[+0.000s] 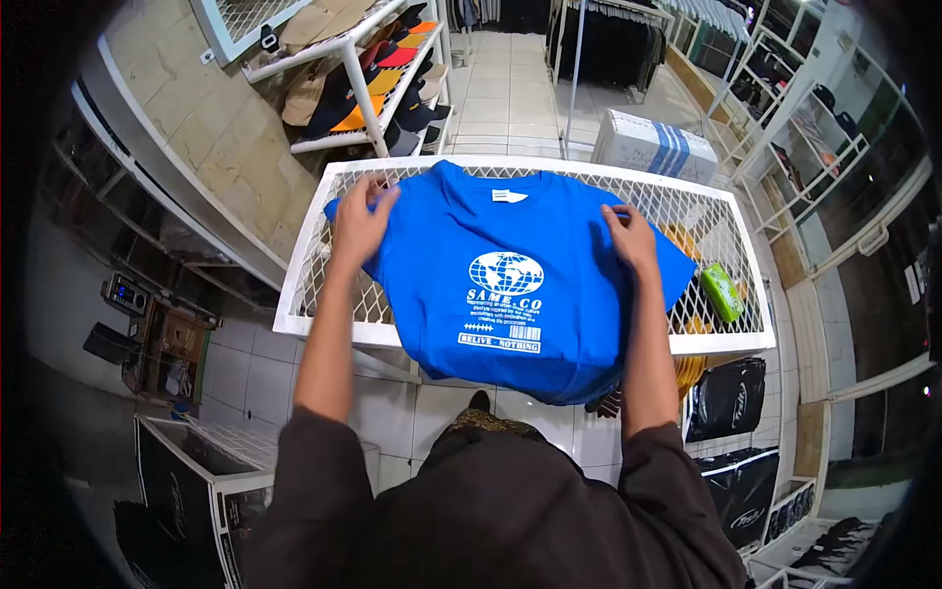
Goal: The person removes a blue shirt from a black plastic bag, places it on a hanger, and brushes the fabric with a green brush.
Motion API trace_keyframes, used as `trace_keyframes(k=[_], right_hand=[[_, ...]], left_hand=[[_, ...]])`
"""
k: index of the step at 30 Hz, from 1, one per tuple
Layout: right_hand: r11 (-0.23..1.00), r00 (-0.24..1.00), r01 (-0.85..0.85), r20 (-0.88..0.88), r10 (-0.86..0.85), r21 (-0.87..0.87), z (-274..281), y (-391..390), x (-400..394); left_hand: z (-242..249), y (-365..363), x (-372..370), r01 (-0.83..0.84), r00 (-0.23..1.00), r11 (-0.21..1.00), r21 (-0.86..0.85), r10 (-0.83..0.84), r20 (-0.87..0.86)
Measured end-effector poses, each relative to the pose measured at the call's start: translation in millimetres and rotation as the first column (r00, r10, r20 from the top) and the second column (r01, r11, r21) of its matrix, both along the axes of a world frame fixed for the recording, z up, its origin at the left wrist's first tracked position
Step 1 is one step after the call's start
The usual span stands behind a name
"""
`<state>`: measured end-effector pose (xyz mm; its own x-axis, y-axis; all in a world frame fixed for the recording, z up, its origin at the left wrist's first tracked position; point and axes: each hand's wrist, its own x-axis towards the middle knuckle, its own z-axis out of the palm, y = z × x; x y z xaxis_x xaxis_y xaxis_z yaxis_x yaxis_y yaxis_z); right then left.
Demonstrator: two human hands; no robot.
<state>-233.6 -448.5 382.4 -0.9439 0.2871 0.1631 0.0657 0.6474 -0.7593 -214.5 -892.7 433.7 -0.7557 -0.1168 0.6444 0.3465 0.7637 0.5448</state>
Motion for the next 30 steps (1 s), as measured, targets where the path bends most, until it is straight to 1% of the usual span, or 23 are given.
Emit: trace_keyframes(k=[2,4,5,6,7,8,9,10,11,12,13,14,15,17,18,19,21,22,23,25,27,29,30], right_hand=[[0.994,0.981,-0.016,-0.195,-0.005,-0.106,14,-2,58],[0.994,0.933,0.107,-0.347,-0.093,0.021,23,-7,130],[0.982,0.939,0.163,-0.289,-0.183,-0.091,21,-12,163],[0.975,0.912,0.224,-0.351,-0.212,-0.006,12,-14,191],[0.961,0.914,0.25,-0.298,-0.274,-0.117,0,-18,215],[0.955,0.897,0.296,-0.339,-0.284,-0.017,-17,-15,233],[0.954,0.914,0.297,-0.28,-0.295,-0.037,-26,-18,248],[0.944,0.885,0.328,-0.337,-0.321,-0.038,-43,-19,252],[0.931,0.852,0.363,-0.39,-0.35,-0.042,-60,-19,255],[0.929,0.849,0.368,-0.391,-0.356,-0.045,-66,-19,255],[0.935,0.873,0.304,-0.338,-0.351,-0.184,-70,-18,253],[0.916,0.897,0.24,-0.287,-0.336,-0.323,-71,-17,251],[0.913,0.892,0.248,-0.291,-0.346,-0.325,-72,-17,248],[0.802,0.934,0.189,-0.147,-0.325,-0.567,-73,-16,247],[0.764,0.947,0.109,-0.166,-0.273,-0.636,-73,-14,248],[0.765,0.947,0.108,-0.168,-0.274,-0.635,-71,-13,253],[0.755,0.986,0.05,-0.086,-0.139,-0.653,-62,-9,260],[0.76,0.995,0.033,-0.052,-0.088,-0.649,-48,-12,263],[0.76,0.995,0.036,-0.047,-0.087,-0.649,-50,-9,263],[0.693,0.993,0.025,-0.064,-0.102,-0.721,-58,6,264],[0.703,0.993,0.022,-0.065,-0.097,-0.711,-65,18,267],[0.604,0.976,-0.048,-0.166,-0.142,-0.795,-62,23,268],[0.579,0.988,-0.04,-0.117,-0.097,-0.815,-55,23,270]], left_hand=[[2,15,73,0.013,0.987,0.988,0.154,-0.037,0.159],[-5,26,145,-0.117,0.955,0.974,0.193,0.057,0.291],[-12,31,173,-0.201,0.933,0.959,0.198,0.126,0.336],[-23,32,195,-0.274,0.886,0.948,0.16,0.184,0.427],[-35,34,213,-0.34,0.825,0.934,0.112,0.239,0.513],[-51,37,226,-0.347,0.819,0.931,0.112,0.242,0.521],[-72,41,233,-0.296,0.859,0.893,0.34,0.094,0.503],[-86,45,235,-0.232,0.893,0.804,0.548,-0.048,0.448],[-98,46,237,-0.231,0.891,0.806,0.545,-0.049,0.45],[-105,47,235,-0.136,0.876,0.741,0.657,-0.22,0.429],[-114,49,233,-0.048,0.84,0.651,0.757,-0.384,0.384],[-126,53,231,-0.01,0.846,0.644,0.765,-0.402,0.35],[-120,57,230,0.0,0.844,0.646,0.763,-0.41,0.346],[-106,68,230,0.036,0.792,0.441,0.897,-0.56,0.243],[-112,62,227,-0.008,0.731,0.317,0.948,-0.646,0.222],[-119,59,230,-0.006,0.73,0.316,0.949,-0.646,0.22],[-126,58,235,-0.19,0.698,-0.16,0.969,-0.716,0.018],[-128,56,239,-0.199,0.677,-0.261,0.945,-0.734,-0.06],[-130,54,242,-0.203,0.678,-0.261,0.944,-0.733,-0.057],[-133,48,247,-0.122,0.738,-0.155,0.98,-0.675,-0.015],[-128,32,253,-0.116,0.794,-0.167,0.979,-0.608,-0.01],[-122,18,263,-0.113,0.849,-0.183,0.977,-0.529,-0.001],[-118,11,267,-0.146,0.821,-0.083,0.986,-0.566,0.074]])
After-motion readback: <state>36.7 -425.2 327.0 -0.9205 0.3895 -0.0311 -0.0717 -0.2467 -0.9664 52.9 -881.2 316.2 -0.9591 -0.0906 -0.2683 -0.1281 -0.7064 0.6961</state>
